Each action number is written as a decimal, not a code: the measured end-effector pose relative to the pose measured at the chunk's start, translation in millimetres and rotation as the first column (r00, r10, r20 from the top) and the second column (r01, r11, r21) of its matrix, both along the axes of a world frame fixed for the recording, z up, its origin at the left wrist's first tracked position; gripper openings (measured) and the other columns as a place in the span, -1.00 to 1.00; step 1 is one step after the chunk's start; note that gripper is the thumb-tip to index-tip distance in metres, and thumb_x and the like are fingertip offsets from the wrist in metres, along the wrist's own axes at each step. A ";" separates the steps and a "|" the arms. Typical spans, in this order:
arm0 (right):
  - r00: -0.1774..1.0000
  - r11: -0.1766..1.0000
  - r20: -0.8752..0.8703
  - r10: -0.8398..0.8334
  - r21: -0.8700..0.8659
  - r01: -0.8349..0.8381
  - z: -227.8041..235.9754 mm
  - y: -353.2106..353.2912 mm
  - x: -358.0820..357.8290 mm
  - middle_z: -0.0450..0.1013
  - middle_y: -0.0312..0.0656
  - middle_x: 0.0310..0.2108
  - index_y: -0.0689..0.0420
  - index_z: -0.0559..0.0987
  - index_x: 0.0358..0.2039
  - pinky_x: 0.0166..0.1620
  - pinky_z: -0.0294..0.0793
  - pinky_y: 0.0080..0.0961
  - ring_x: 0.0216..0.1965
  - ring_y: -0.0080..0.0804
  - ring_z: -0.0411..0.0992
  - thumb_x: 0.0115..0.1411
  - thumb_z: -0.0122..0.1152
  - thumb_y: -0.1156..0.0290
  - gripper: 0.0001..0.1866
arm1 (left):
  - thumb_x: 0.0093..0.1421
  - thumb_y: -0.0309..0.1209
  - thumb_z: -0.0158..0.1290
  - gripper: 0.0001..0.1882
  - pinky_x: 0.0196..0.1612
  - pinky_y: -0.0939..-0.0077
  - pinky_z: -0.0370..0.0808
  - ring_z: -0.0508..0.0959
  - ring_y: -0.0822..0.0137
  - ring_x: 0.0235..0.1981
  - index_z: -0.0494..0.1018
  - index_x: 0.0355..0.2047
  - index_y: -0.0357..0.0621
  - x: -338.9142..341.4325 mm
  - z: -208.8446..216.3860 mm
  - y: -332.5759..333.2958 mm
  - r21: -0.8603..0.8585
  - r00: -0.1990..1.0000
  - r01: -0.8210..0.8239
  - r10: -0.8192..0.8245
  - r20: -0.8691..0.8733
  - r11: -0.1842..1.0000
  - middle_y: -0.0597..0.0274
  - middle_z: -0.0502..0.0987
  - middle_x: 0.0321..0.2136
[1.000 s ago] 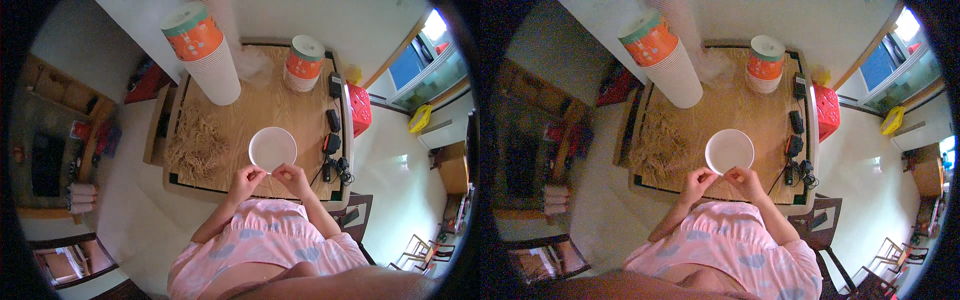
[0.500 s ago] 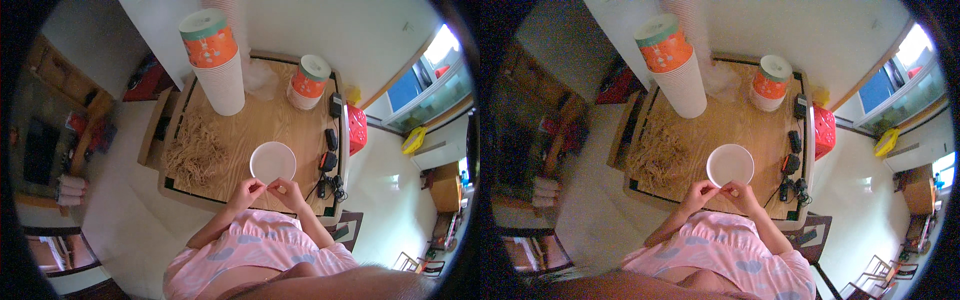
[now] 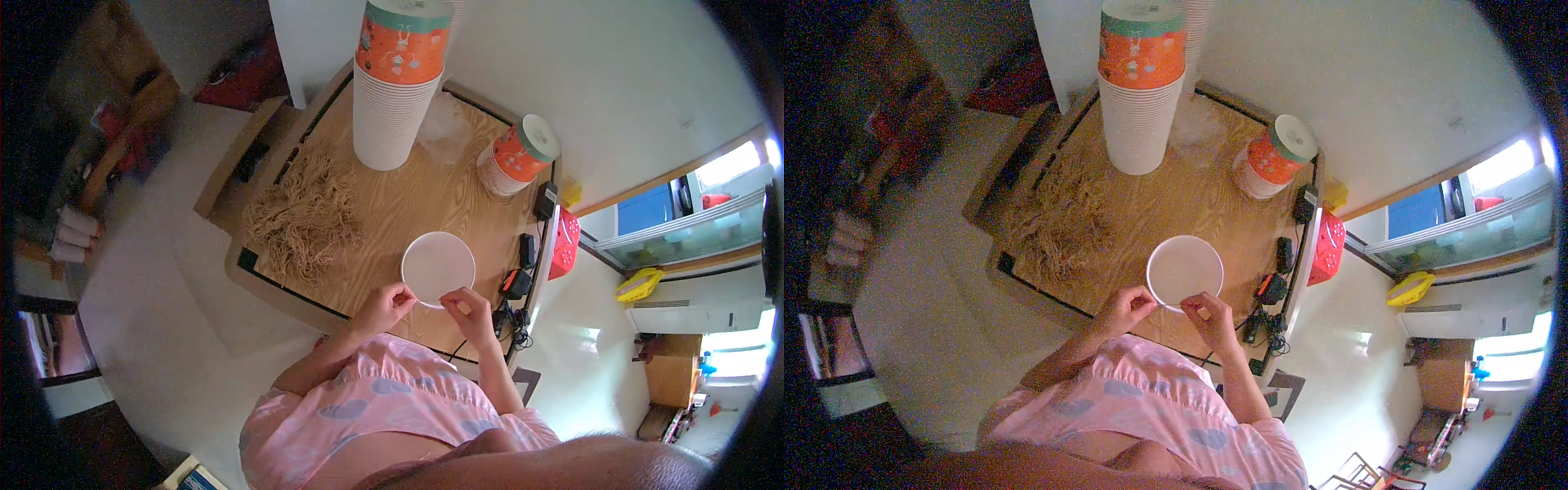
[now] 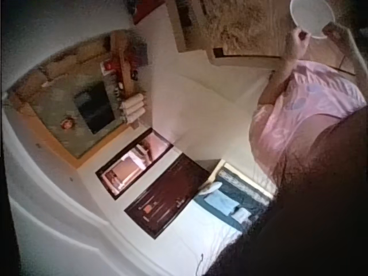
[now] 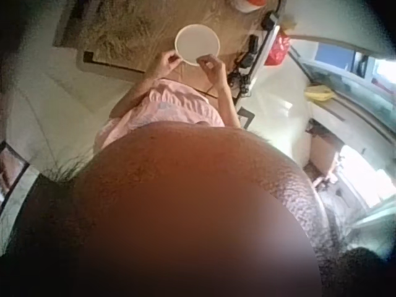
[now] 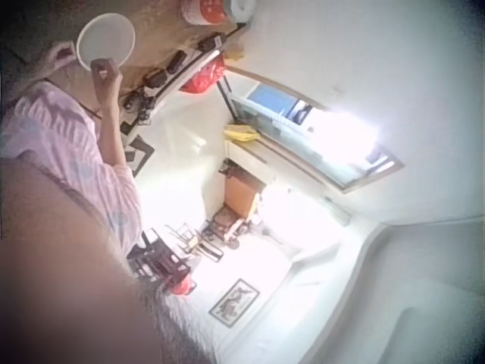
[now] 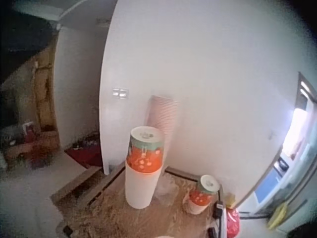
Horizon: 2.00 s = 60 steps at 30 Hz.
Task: The recorder is shown separating and placing shredded filler material into paper bowls at a workstation.
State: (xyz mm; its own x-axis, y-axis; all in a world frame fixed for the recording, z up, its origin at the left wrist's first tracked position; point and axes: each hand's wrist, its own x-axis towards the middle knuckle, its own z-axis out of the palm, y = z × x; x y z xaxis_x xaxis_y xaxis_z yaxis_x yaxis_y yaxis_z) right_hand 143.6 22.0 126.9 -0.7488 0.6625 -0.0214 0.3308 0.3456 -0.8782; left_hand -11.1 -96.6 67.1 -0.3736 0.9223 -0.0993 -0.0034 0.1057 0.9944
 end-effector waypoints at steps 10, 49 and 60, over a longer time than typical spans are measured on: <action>0.995 0.991 0.026 0.100 0.083 -0.102 -0.5 -3.0 2.9 0.43 -0.14 -0.46 0.21 0.50 -0.45 -0.37 0.41 -0.47 -0.42 -0.25 0.42 -0.04 0.13 0.55 -0.91 | 0.01 -0.54 0.05 -0.72 -0.43 0.68 0.36 0.41 0.55 -0.49 0.31 -0.23 -0.21 21.6 7.0 20.5 0.126 0.967 0.171 -0.191 0.171 0.977 0.34 0.42 -0.53; 0.994 0.994 0.057 0.088 0.064 -0.092 -25.8 13.2 17.5 0.32 -0.03 -0.54 0.22 0.38 -0.51 -0.45 0.32 -0.30 -0.45 -0.03 0.34 0.05 0.02 0.45 -0.89 | -0.01 -0.54 0.08 -0.89 -0.45 0.74 0.39 0.44 0.63 -0.51 0.51 -0.43 -0.26 37.3 0.1 39.3 -0.004 0.991 -0.012 0.013 0.134 1.000 0.34 0.53 -0.53; 0.990 0.824 0.138 0.014 0.560 -0.090 -41.2 109.7 -57.9 0.35 -0.10 -0.30 0.03 0.42 -0.20 -0.11 0.26 -0.27 -0.20 -0.10 0.27 -0.07 0.15 0.32 -0.65 | -0.02 -0.44 0.10 -0.89 -0.52 0.73 0.33 0.38 0.66 -0.58 0.47 -0.54 -0.24 19.1 -11.9 49.8 -0.084 1.000 -0.022 0.022 -0.002 0.996 0.39 0.46 -0.66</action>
